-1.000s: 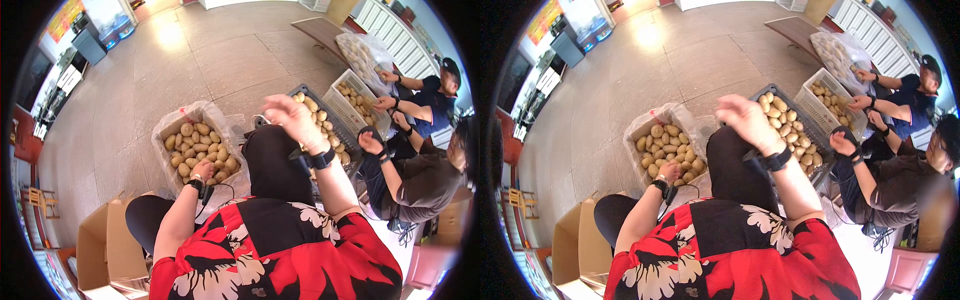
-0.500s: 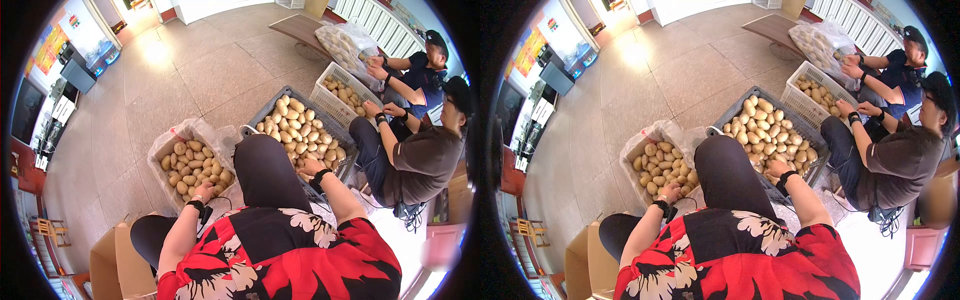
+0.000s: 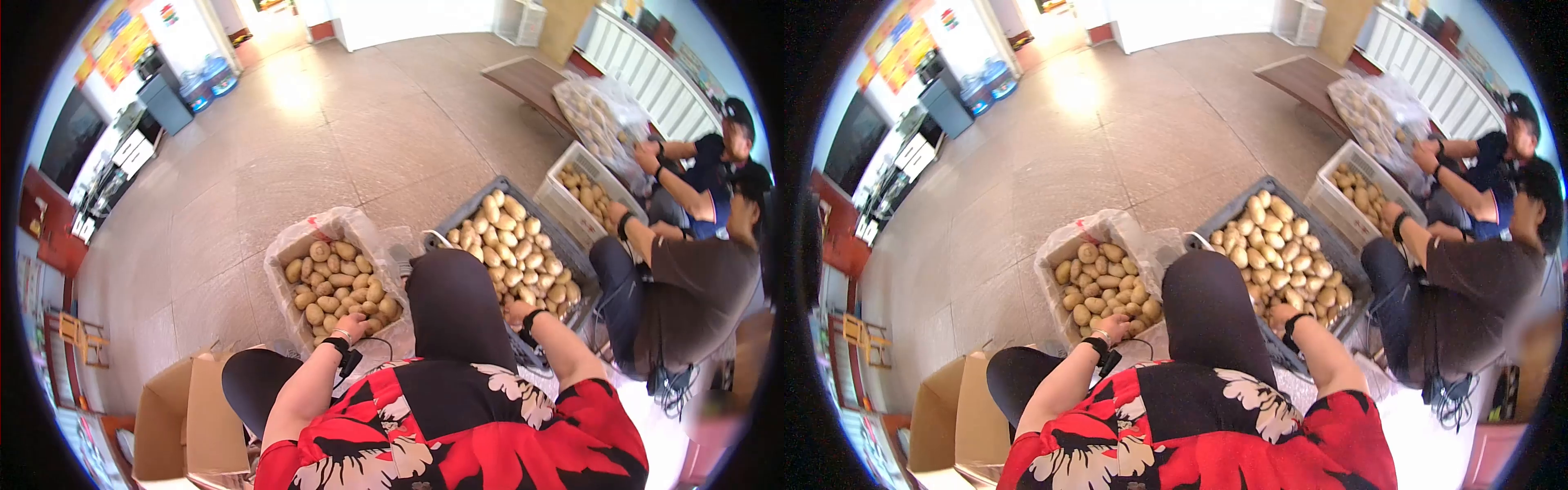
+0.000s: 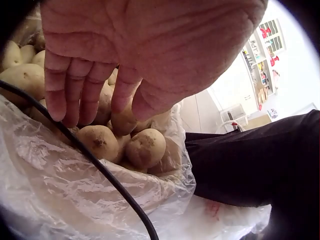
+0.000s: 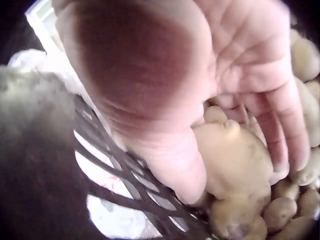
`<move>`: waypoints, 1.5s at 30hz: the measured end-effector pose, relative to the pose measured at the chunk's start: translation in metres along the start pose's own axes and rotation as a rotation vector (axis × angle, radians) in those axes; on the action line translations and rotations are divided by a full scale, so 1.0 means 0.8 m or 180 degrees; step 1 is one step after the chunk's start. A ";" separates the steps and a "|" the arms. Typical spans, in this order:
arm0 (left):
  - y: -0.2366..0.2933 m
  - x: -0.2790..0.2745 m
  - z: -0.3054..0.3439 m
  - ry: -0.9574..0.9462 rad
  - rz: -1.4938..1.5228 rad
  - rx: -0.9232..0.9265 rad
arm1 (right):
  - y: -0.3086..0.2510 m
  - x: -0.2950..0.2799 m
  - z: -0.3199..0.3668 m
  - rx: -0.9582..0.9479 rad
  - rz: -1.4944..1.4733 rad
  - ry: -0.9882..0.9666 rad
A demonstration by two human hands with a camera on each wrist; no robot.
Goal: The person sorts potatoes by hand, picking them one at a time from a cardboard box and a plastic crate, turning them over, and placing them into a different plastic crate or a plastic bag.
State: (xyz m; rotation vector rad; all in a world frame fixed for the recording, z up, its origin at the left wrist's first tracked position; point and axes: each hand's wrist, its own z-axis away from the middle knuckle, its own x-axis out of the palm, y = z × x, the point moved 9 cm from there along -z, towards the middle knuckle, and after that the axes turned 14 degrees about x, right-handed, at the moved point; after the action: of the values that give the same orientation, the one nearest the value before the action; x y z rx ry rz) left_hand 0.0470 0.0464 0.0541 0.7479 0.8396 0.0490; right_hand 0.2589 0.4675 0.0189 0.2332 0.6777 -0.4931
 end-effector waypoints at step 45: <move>-0.089 -0.031 -0.034 0.2339 0.5979 -0.0665 | -0.437 -0.247 0.242 -0.1921 0.0074 0.1045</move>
State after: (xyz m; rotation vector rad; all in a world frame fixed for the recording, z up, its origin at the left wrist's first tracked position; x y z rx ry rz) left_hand -0.0058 0.0010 0.0144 1.0926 0.4946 2.1403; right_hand 0.0535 0.1677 0.2771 -0.2533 1.1098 -0.2101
